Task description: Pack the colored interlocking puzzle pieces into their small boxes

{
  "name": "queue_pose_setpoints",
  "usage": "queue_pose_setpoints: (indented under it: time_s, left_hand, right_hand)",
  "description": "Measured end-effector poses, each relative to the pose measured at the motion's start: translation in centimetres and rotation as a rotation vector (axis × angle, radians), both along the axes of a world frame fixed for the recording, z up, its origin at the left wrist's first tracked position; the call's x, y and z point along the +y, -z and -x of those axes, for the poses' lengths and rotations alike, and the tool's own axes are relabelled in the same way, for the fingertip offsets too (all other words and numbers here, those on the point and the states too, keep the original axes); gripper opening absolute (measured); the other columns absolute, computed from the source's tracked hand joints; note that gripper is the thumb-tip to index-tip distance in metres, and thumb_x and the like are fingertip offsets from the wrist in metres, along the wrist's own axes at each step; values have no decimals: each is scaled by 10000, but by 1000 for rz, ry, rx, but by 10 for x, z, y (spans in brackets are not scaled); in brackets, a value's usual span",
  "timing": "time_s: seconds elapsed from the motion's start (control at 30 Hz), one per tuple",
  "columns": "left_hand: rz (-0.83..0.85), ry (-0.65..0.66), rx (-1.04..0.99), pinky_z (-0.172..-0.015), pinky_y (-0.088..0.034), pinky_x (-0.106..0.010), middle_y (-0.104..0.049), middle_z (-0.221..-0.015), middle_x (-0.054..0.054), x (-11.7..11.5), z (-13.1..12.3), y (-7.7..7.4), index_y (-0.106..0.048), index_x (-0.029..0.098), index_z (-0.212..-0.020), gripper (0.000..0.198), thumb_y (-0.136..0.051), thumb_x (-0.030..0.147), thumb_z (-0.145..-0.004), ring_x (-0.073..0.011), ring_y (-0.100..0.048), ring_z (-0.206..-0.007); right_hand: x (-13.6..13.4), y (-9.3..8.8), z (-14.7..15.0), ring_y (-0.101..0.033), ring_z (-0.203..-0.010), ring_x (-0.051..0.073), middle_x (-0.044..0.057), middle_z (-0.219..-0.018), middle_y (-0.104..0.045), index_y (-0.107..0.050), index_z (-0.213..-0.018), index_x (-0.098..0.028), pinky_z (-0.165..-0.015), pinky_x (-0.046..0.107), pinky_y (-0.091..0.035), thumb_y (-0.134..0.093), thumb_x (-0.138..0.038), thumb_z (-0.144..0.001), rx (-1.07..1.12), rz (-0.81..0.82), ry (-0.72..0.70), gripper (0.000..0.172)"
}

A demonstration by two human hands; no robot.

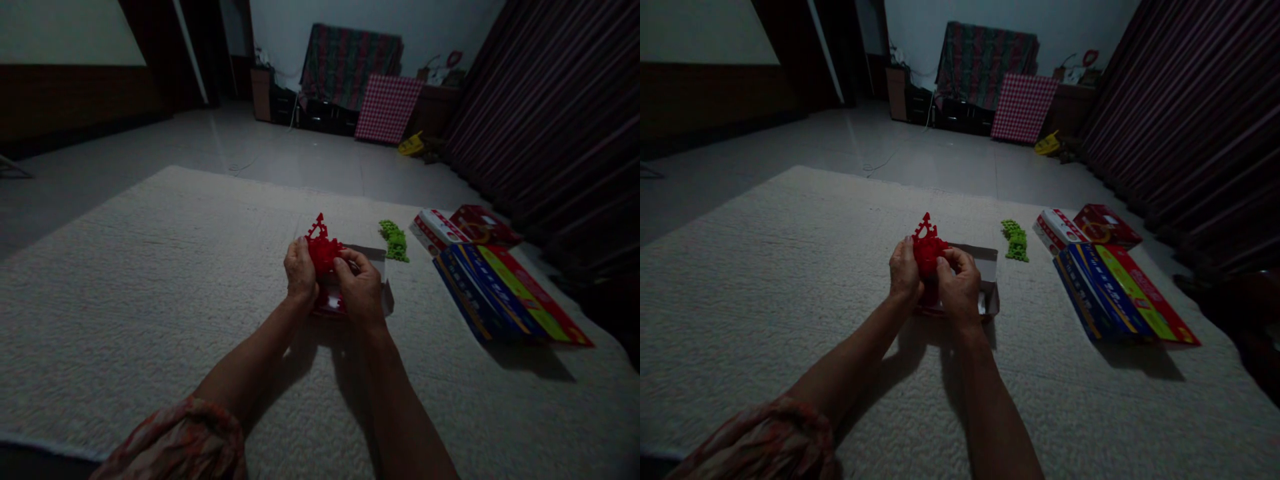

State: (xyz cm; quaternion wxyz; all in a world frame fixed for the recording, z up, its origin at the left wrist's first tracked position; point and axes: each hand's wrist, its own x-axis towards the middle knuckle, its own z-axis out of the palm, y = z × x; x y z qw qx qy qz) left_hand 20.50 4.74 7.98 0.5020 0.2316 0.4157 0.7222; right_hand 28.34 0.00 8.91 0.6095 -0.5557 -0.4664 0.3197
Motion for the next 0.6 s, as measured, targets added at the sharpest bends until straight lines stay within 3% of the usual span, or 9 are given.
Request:
queue_pose_setpoints:
  time_s: [0.3,0.43,0.6]
  left_hand:
    - [-79,-89,277,-579,-452,-221,-607,-692,8,13,14,14,-619,171,-787,283,-596,448,-847,-109,-541,-609]
    - [-86,-83,261,-554,-444,-220,-583,-675,9,17,16,17,-616,171,-784,299,-601,462,-850,-109,-533,-593]
    - [-76,-68,135,-529,-456,-228,-583,-661,9,18,18,9,-598,171,-803,287,-611,454,-846,-105,-546,-553]
  right_hand:
    - [-7,-12,6,-624,-778,145,14,-867,-687,-656,-894,-181,-801,339,-533,-684,-366,-750,135,-30,2,236]
    - [-9,-17,-8,-618,-735,135,10,-871,-677,-648,-915,-183,-741,328,-540,-685,-386,-749,193,-16,31,265]
    - [-16,-21,-37,-602,-734,130,2,-875,-654,-621,-954,-205,-689,294,-526,-642,-343,-770,-25,-39,2,231]
